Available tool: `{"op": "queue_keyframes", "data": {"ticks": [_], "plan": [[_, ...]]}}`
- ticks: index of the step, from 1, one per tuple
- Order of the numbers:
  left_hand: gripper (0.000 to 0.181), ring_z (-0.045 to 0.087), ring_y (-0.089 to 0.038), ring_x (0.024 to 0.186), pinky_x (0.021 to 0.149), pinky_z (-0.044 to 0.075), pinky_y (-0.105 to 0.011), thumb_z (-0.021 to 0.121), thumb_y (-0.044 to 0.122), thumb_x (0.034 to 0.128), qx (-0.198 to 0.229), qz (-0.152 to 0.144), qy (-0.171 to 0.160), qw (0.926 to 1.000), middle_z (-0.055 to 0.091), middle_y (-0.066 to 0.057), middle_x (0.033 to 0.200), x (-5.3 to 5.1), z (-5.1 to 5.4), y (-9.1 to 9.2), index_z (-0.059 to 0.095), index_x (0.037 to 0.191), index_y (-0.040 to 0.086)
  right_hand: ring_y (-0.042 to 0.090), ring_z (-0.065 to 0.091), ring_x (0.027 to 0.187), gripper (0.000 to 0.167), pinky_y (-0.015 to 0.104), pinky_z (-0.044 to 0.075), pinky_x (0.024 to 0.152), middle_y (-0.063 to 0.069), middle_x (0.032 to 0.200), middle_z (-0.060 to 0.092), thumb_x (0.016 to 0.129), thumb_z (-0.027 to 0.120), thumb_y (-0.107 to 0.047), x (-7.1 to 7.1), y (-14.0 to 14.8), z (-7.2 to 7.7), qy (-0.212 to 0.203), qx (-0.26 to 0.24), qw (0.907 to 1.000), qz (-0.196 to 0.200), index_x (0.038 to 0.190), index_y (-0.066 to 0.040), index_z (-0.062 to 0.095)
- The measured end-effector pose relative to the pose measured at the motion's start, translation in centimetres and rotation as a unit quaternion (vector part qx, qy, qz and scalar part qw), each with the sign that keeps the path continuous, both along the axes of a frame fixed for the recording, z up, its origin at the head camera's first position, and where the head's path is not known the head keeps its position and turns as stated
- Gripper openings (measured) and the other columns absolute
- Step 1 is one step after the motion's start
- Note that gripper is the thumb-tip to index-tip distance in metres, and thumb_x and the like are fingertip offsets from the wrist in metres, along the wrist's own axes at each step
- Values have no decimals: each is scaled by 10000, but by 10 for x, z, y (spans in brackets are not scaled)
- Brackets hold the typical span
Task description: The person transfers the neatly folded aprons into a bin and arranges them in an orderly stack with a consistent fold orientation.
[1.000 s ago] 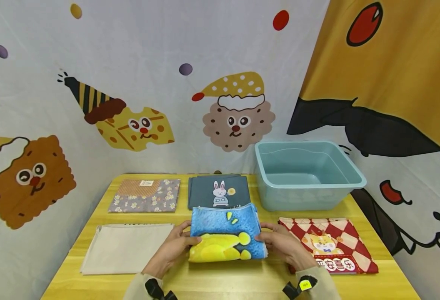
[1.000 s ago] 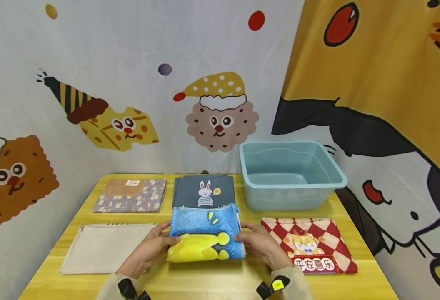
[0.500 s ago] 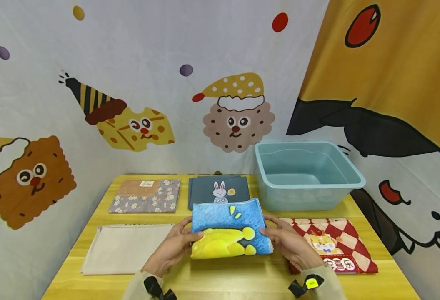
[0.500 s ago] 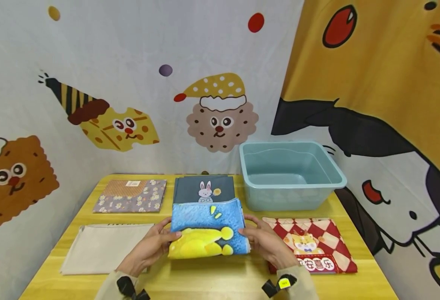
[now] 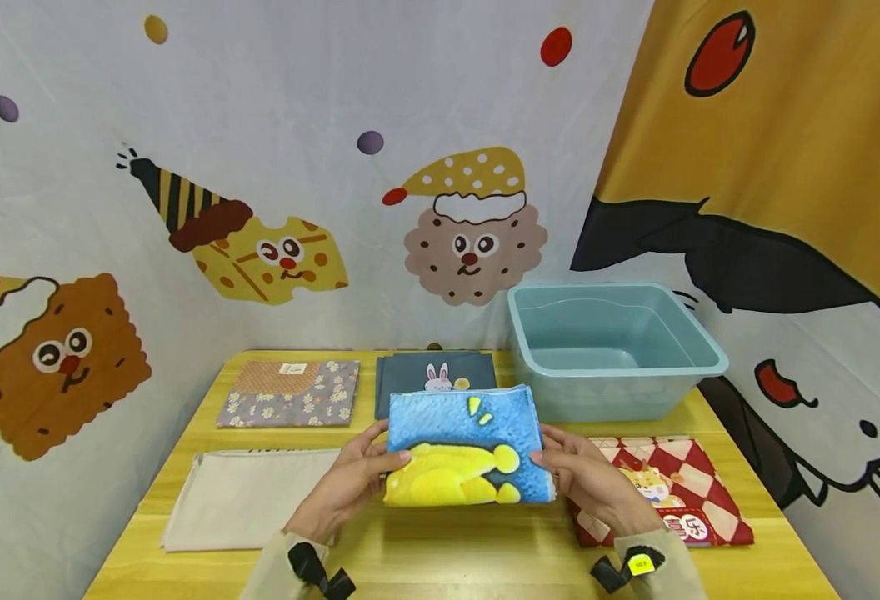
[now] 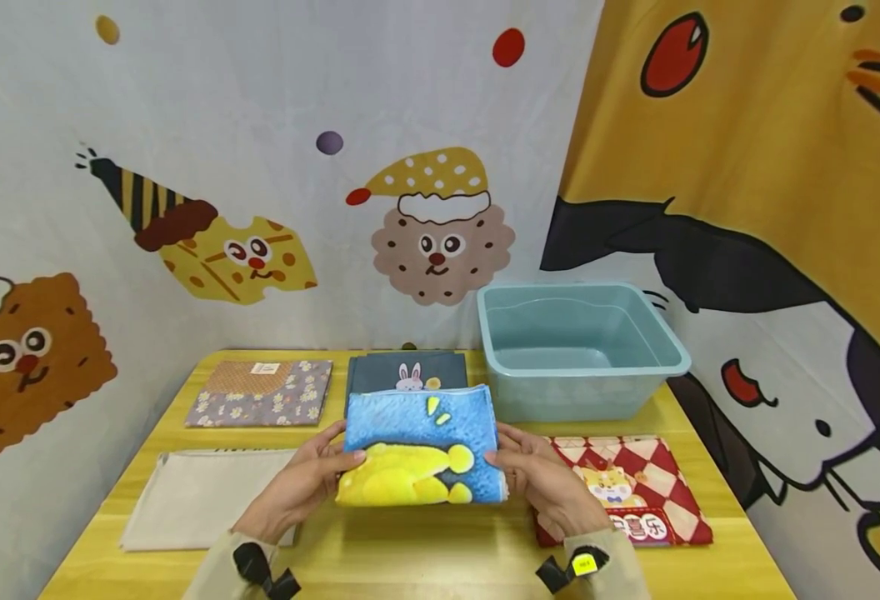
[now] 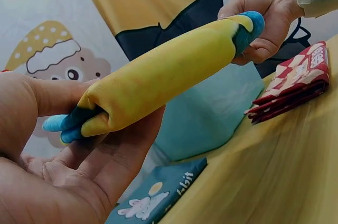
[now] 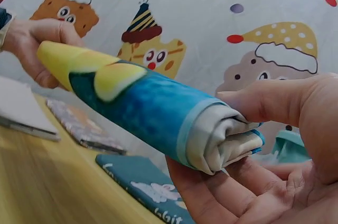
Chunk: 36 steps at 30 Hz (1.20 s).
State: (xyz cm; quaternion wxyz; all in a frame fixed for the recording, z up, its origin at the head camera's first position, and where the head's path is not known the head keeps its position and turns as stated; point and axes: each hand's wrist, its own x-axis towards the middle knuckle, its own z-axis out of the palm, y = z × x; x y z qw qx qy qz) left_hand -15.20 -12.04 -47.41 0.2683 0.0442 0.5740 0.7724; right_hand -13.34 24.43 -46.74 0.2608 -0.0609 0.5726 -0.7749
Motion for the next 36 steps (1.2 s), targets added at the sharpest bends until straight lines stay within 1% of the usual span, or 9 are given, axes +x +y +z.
{"op": "queue_keyframes", "data": {"ticks": [6,8,12,16,19,25,30,32,36], "plan": [[910,577,-23,760,591,433,-176,696,109,962,-127,-35,11,9999,627,-6,1275,-1,11,3,91,1636,23,93,631,1242,821,320,568,1000,-68,1423,552,1031,550,-44,2,5,14,179,-30,9998,-63,1625,12,-13],[914,567,-35,760,602,431,-189,701,117,960,-136,-19,13,9999,609,-17,1286,-3,15,6,94,1638,31,111,655,1208,805,326,579,982,-58,1376,596,1032,553,-46,1,7,19,183,-49,9997,-120,1622,10,7],[900,579,-55,770,663,462,-219,699,137,969,12,-80,41,10000,625,15,1183,-7,23,12,102,1638,55,140,704,1124,764,341,599,940,-12,1310,650,1046,527,-55,0,13,28,187,-52,9997,-142,1613,-3,18],[911,579,-67,729,689,478,-232,684,166,986,110,-94,15,9999,628,64,961,-11,29,18,64,1645,65,172,741,1047,727,365,612,913,18,1244,686,1057,518,-89,-2,19,35,152,76,9996,-238,1608,-23,48],[872,548,-73,669,671,469,-240,661,172,1000,196,-44,-46,9998,576,76,830,-15,33,23,81,1645,82,181,748,1039,717,366,612,913,10,1232,699,1064,520,-118,-4,25,40,129,175,9992,-335,1614,-42,67],[758,559,-81,646,627,469,-258,636,162,1011,418,-90,106,9990,568,57,857,-27,42,35,177,1613,114,164,749,1021,607,357,617,888,-3,1201,723,1075,502,-139,-10,36,52,201,300,9981,-495,1582,-95,170],[771,465,-89,611,665,449,-277,676,185,993,453,-37,105,9989,502,79,685,-37,49,47,212,1608,144,140,746,1014,555,331,616,886,-14,1194,727,1080,488,-135,-17,47,60,306,292,9978,-504,1556,-115,203],[766,426,-94,600,657,413,-277,680,190,990,431,-15,121,9990,492,80,685,-41,52,52,227,1605,150,142,747,1020,526,327,614,892,-13,1199,728,1086,471,-129,-19,52,63,355,229,9981,-454,1545,-124,214],[694,438,-97,607,631,380,-271,683,172,985,427,37,165,9989,535,61,752,-50,56,62,310,1571,147,170,755,1034,470,347,613,905,8,1206,742,1096,449,-124,-25,62,69,377,130,9985,-379,1519,-139,243]]}}
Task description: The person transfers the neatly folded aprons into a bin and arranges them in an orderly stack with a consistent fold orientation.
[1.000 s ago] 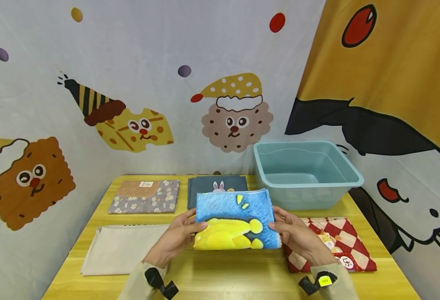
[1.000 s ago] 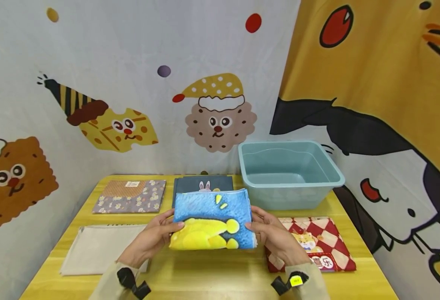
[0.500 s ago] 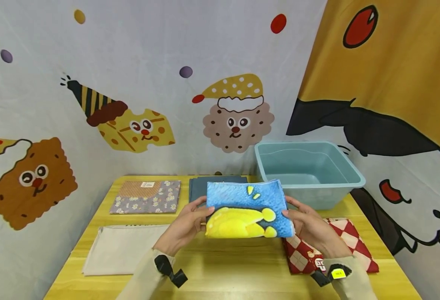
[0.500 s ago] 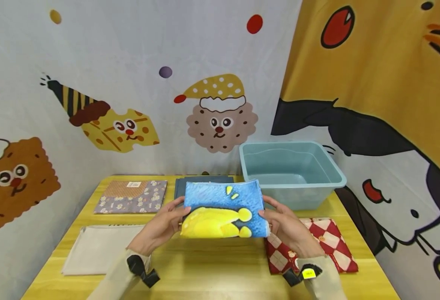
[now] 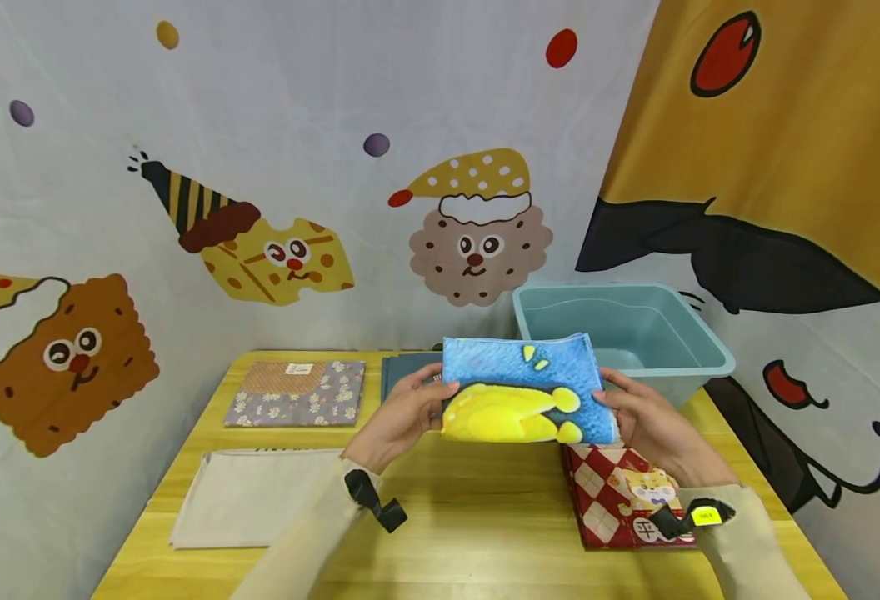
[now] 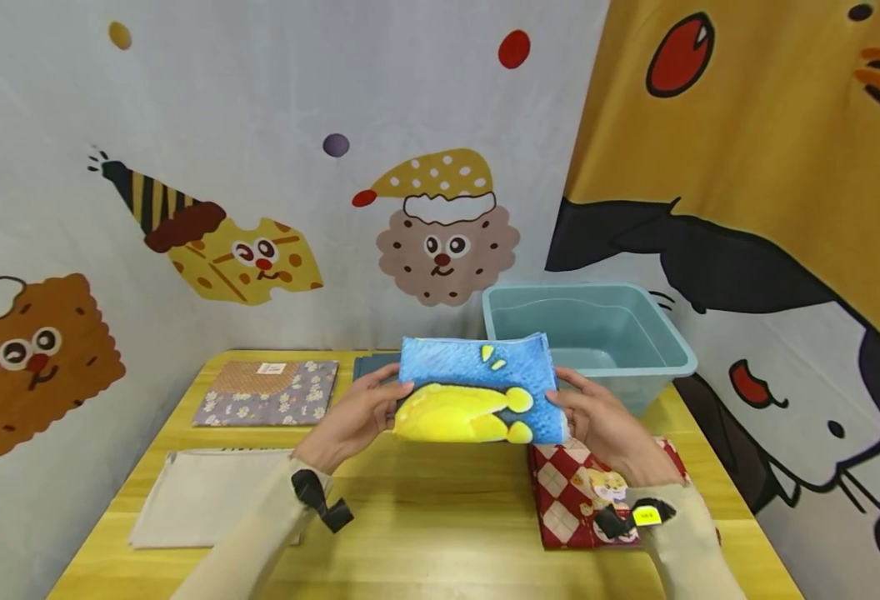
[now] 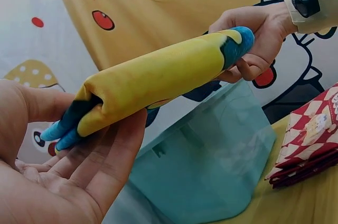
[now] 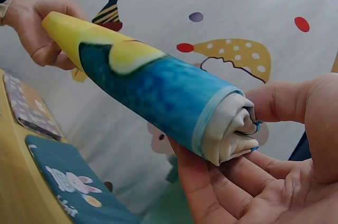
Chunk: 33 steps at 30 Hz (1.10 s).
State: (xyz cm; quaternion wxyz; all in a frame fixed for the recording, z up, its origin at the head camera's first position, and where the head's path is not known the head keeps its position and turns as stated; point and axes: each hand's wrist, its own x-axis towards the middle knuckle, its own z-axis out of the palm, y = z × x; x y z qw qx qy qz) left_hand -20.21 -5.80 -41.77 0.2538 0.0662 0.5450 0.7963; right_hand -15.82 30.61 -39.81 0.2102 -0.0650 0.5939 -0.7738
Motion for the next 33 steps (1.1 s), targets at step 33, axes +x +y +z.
{"op": "queue_keyframes", "data": {"ticks": [33], "plan": [[715,575,-174,795,777,525,-358,731,135,956,-477,25,150,9987,644,-22,963,-76,37,97,372,1574,160,130,750,886,851,286,628,798,-53,1094,721,1097,482,-168,-61,89,52,-164,1182,9920,-412,1617,-55,-182]]}}
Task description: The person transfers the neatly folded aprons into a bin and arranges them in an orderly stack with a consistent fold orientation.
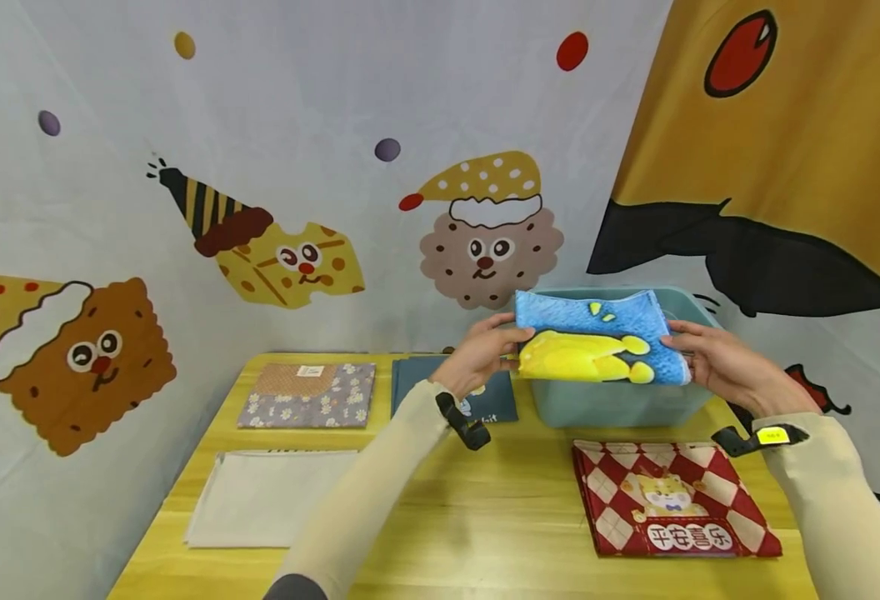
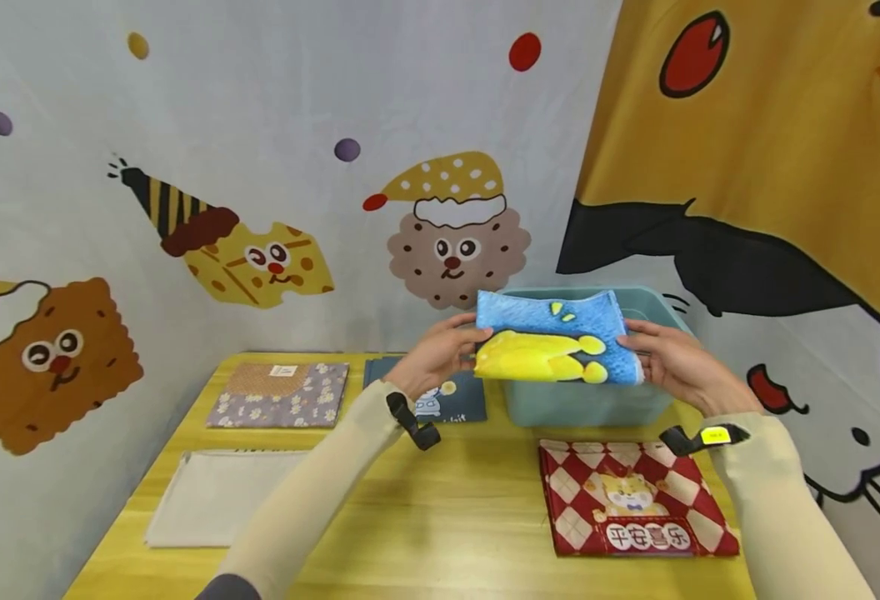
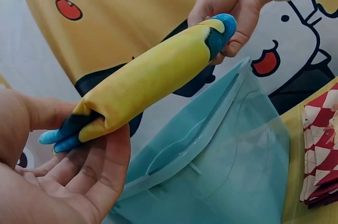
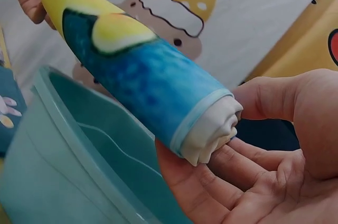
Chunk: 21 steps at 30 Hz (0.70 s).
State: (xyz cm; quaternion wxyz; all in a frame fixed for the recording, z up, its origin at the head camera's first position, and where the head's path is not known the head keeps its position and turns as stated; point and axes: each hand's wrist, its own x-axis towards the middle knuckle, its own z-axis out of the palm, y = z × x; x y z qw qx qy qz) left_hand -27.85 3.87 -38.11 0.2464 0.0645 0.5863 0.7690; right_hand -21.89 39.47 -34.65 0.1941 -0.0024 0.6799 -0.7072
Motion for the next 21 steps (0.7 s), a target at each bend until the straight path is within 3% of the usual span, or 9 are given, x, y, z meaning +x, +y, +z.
{"op": "queue_keyframes", "data": {"ticks": [4,9,16,19,21], "plan": [[673,530,-182,800,781,525,-362,732,137,956,-99,-1,86,9999,619,-16,954,-7,3,13,419,1553,151,130,749,877,852,290,631,792,-54,1076,727,1097,486,-177,-8,13,4,-126,129,9998,-77,1625,-83,-177],[657,557,-186,835,824,545,-363,731,154,960,-199,-80,220,9995,619,-15,977,-15,7,31,430,1543,119,149,761,892,795,313,635,792,-33,1076,741,1104,459,-153,-17,31,6,-149,-131,9998,-101,1628,-111,-137],[682,640,-184,943,874,613,-409,773,130,921,-314,180,142,9992,660,-40,1100,-29,6,52,465,1528,90,144,755,908,586,308,633,807,-32,1077,733,1096,482,-158,-30,49,5,-222,-242,9991,-274,1570,-190,140],[661,658,-208,941,888,617,-442,777,114,914,-372,271,122,9989,676,-67,1083,-34,5,63,487,1506,77,119,742,905,716,291,629,813,-66,1059,732,1088,504,-166,-36,56,7,-392,-124,9983,-419,1641,-241,55],[642,663,-207,914,880,620,-445,776,100,911,-422,355,122,9984,678,-68,1046,-36,5,69,500,1489,63,100,733,898,825,276,625,815,-92,1041,731,1082,520,-179,-39,59,8,-520,26,9974,-498,1657,-203,-70]]}}
